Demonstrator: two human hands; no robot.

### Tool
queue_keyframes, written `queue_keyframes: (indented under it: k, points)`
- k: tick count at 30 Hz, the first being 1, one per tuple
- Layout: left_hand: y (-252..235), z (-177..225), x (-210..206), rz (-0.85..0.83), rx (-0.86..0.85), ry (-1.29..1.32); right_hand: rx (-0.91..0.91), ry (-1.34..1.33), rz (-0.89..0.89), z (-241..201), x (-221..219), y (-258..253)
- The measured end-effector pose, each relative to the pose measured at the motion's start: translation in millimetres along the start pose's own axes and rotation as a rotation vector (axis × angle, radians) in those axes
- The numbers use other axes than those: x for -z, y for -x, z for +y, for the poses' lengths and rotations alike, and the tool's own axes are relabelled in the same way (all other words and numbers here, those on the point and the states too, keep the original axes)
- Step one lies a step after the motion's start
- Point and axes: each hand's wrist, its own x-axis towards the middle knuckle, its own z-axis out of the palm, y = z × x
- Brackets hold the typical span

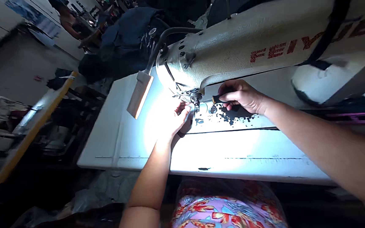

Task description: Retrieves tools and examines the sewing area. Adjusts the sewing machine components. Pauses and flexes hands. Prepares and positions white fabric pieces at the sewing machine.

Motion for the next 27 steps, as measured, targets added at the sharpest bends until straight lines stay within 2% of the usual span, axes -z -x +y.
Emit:
queue_keyframes:
  k: [3, 5, 9, 11, 13, 16, 21, 24, 27]
  points:
    - [-5.5, -4.8, -3.3, 0.049, -0.082, 0.027, -0.004, 0.03, -0.123, -12.0, 6.9, 17.1]
    - [-6.4, -3.6, -3.3, 0.043, -0.095, 0.01, 0.067, 0.026, -0.134, -15.8, 6.6, 40.9]
    - [-3.1, 1.7, -0.2, 0.133, -0.049, -0.046, 0.309, -0.105, 0.02, -9.6, -7.6, 107.1]
    - [0.8, 5.1, 1.0, 0.208, -0.014, 0.029, 0.422, -0.138, 0.107, -4.6, -23.8, 139.6]
    - [15.3, 28.9, 3.5, 0.153, 0.014, 0.218, 0.491, -0.043, 0.189, 0.3, -42.6, 166.1]
    - [62.2, 72.0, 2.2, -0.014, -0.023, 0.508, 0.521, 0.025, 0.314, 11.4, -71.8, 188.0]
    - [133.3, 83.7, -1.1, -0.239, -0.095, 0.641, 0.518, 0.011, 0.425, 25.8, -115.0, 199.8]
    - [156.2, 81.5, 3.8, -0.244, -0.046, 0.637, 0.55, 0.133, 0.428, 28.7, -133.4, 198.3]
    - [174.1, 74.6, 11.7, -0.157, -0.003, 0.67, 0.632, 0.259, 0.364, 30.1, -152.8, 191.4]
